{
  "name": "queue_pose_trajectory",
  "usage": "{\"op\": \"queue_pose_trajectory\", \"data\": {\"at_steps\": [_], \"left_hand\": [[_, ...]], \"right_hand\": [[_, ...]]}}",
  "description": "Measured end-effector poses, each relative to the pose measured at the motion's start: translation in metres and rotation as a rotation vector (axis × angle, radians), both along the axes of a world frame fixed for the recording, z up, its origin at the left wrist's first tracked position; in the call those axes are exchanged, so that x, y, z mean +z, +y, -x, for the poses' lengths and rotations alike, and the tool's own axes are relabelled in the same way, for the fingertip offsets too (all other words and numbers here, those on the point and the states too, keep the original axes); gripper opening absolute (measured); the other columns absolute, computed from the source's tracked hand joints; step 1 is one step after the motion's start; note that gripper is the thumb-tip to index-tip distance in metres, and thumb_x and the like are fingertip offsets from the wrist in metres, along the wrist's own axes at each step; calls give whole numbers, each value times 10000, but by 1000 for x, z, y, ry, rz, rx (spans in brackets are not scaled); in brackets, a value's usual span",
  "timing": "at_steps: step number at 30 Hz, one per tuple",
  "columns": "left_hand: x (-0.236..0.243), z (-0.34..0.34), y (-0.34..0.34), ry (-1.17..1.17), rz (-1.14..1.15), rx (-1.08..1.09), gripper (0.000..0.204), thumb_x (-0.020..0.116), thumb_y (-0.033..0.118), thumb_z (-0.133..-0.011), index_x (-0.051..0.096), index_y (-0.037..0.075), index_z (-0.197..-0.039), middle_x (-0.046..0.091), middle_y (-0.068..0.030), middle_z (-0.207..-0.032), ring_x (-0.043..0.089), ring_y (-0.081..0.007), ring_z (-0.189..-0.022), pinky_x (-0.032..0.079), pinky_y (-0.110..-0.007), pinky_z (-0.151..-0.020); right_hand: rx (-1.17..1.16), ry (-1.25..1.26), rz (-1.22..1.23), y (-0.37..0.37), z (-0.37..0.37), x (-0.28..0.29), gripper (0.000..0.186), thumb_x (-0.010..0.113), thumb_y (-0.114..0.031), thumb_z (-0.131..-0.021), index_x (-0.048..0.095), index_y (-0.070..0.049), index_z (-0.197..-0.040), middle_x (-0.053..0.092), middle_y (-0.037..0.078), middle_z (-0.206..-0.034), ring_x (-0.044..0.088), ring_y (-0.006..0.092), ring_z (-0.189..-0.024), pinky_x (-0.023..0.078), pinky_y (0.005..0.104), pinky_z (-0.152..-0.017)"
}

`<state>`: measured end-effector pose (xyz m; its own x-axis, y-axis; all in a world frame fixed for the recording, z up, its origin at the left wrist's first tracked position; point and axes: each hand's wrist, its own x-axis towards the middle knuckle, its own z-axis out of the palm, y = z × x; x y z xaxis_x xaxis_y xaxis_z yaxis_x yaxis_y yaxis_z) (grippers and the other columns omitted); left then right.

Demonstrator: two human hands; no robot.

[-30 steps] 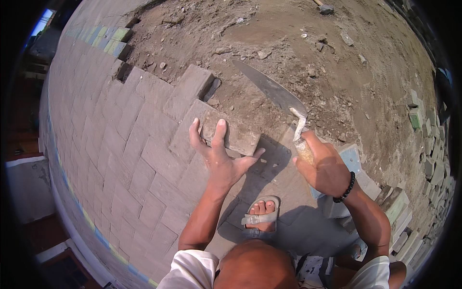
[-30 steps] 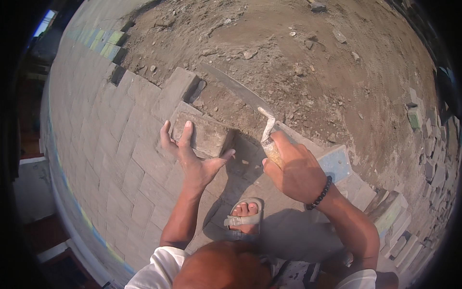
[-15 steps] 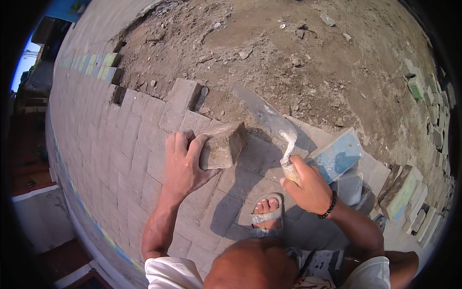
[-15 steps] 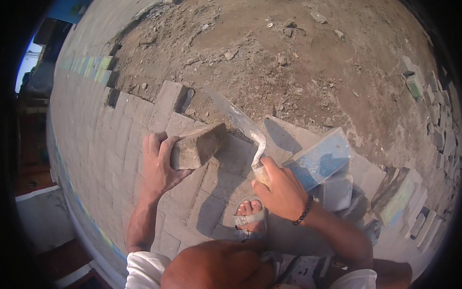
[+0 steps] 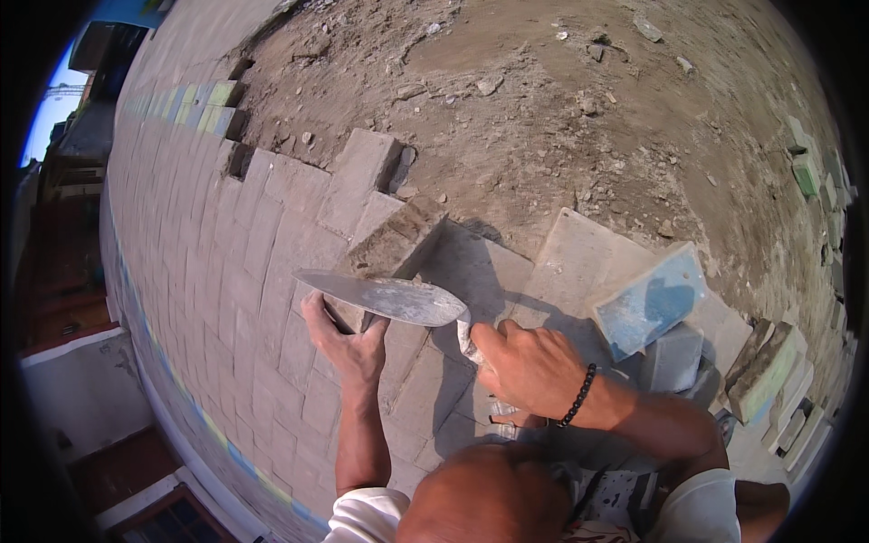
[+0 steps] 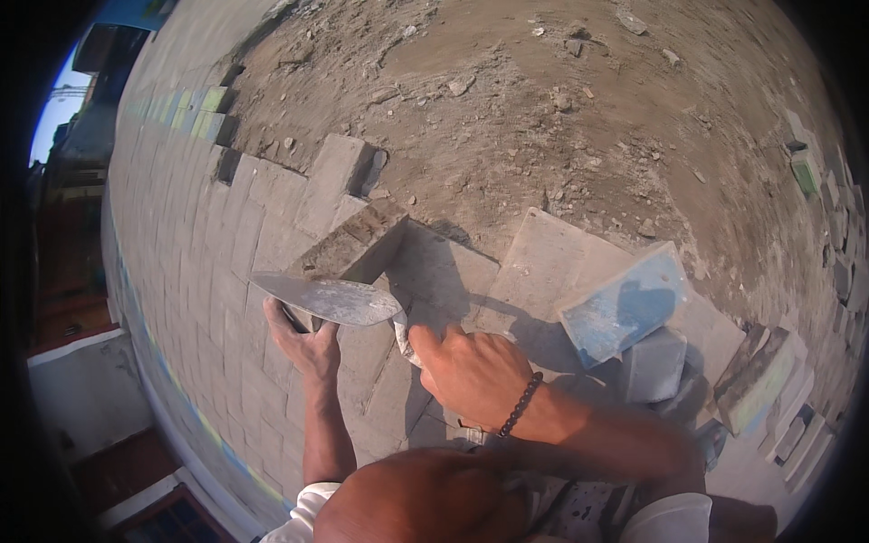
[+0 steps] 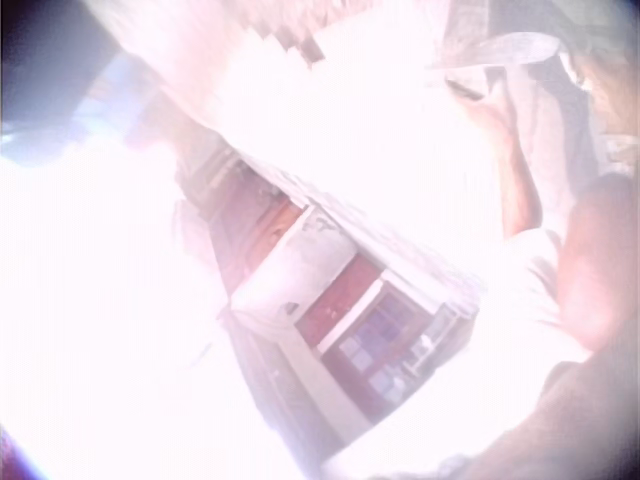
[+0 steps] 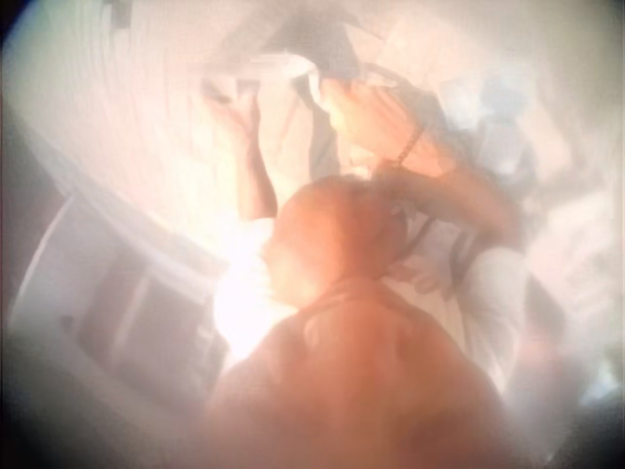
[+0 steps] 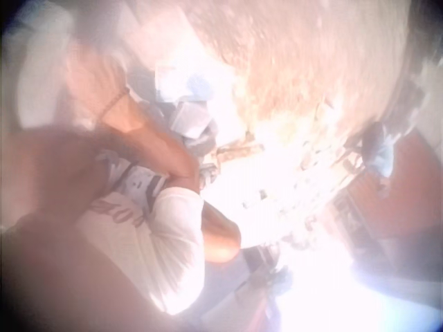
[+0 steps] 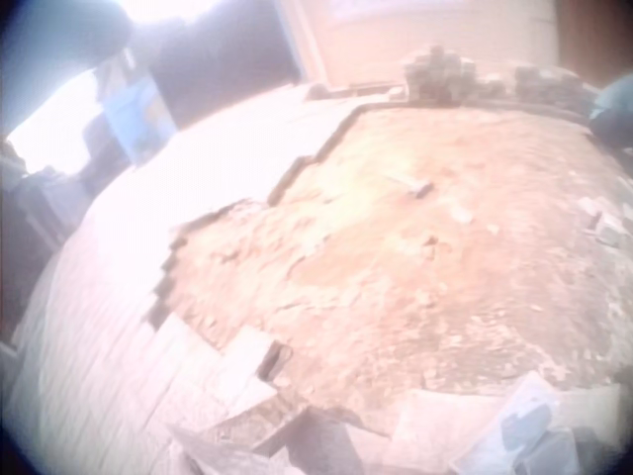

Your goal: The person applies mortar to bricks using a trowel and places them onto a prepared surface. The person repeatedly picks up bricks, applies mortar to their edges, and sets them in place to form a patterned brickwork.

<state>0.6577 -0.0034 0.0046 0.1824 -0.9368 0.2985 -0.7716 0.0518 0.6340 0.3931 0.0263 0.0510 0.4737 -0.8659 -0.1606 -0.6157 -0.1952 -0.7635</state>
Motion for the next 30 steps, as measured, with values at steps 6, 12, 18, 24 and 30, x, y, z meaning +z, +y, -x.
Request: {"op": "queue_pose_trajectory", "data": {"at_steps": [6, 12, 18, 24, 30], "left_hand": [[9, 15, -9, 54, -54, 78, 669, 866, 221, -668, 497, -6, -1178, 542, -104, -1035, 545, -223, -965, 444, -350, -883], [2, 4, -9, 99, -18, 84, 708, 896, 214, -632, 495, -2, -1174, 511, -117, -1031, 536, -246, -949, 448, -363, -860], [12, 18, -8, 83, -78, 111, 711, 901, 193, -616, 489, 1, -1163, 500, -106, -1031, 524, -245, -956, 444, -367, -849], [9, 17, -2, 121, -66, 146, 721, 904, 189, -610, 487, 3, -1168, 484, -103, -1026, 518, -248, -933, 441, -365, -846], [10, 27, 5, 33, -58, 92, 712, 879, 195, -655, 475, 10, -1211, 510, -89, -1066, 535, -215, -1008, 436, -342, -918]], "right_hand": [[-83, 228, -112, -91, 24, -73, 332, 628, -131, -826, 497, 52, -1069, 629, 295, -746, 641, 485, -766, 515, 537, -675], [74, 37, -49, -42, -4, 26, 209, 623, -117, -836, 506, 7, -957, 622, 272, -668, 656, 470, -689, 544, 518, -620], [1, 228, -82, -93, 9, -39, 268, 624, -120, -818, 474, 30, -982, 606, 269, -696, 635, 476, -724, 504, 541, -643], [102, 79, -172, -64, -5, 21, 291, 641, -141, -814, 465, 27, -972, 621, 283, -724, 635, 488, -755, 499, 547, -664], [-38, 111, -249, -77, 11, -35, 320, 642, -162, -821, 489, 35, -1022, 635, 282, -754, 632, 496, -785, 493, 551, -694]]}}
